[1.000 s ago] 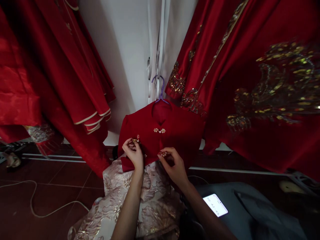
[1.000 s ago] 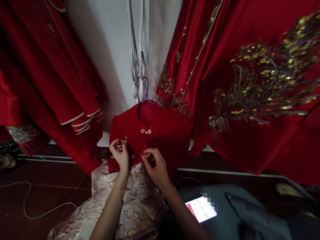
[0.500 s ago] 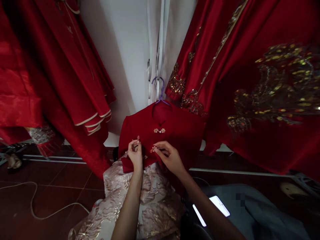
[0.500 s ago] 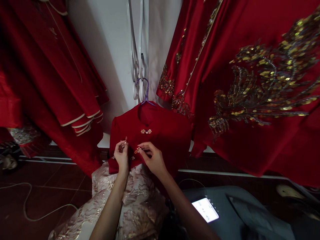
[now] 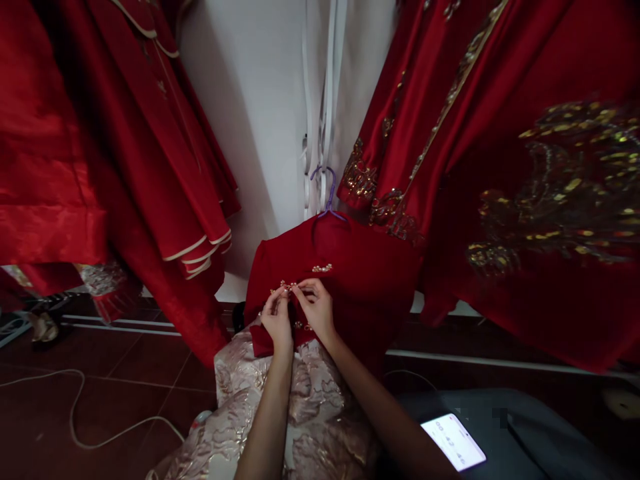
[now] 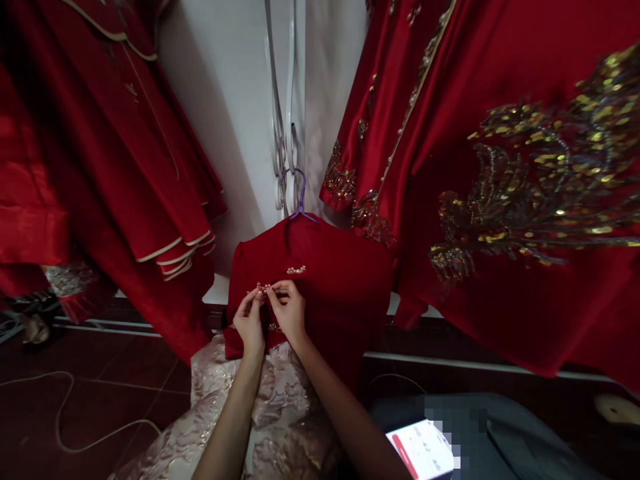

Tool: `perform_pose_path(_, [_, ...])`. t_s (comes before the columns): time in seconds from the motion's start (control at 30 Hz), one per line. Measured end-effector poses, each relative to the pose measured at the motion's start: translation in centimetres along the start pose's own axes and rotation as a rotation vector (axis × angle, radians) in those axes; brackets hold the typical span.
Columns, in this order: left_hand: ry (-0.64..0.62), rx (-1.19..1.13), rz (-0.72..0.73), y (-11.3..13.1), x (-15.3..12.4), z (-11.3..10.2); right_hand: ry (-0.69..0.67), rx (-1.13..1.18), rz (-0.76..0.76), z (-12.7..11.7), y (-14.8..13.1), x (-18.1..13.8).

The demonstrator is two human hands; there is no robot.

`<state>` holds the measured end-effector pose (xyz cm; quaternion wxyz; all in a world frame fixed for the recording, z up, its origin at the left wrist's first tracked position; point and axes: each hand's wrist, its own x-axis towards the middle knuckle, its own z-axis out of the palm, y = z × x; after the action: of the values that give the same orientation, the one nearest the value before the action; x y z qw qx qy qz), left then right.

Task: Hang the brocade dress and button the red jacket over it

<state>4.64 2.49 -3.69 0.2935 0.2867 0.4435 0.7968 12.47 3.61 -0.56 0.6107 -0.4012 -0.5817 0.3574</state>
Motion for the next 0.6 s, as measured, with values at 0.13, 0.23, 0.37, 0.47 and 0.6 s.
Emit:
perform_pose_path(0.13, [-0.02,-0.015,0.009,0.19,-0.06,-0.14,0.005,-0.027,-0.041,0.06,-0.44,-0.29])
perform_pose_path(0.23, [-0.045,0.0,0.039,0.31,-0.17,-0.14,0.0,-0.088,-0.068,0.05,-0.66,-0.39])
perform_pose_path(0.37, [-0.017,0.068,0.067,0.64,-0.43,0.13,0.024,-0.15,-0.097,0.07,-0.78,-0.66])
perform_pose_path(0.47, [-0.026,0.106,0.073,0.74,-0.49,0.2,0.052,-0.199,-0.129,0.19,-0.79,-0.84])
perform_pose_path(0.6, [-0.036,0.146,0.081,0.64,-0.44,0.11,0.093,-0.238,-0.136,0.33,-0.69,-0.85])
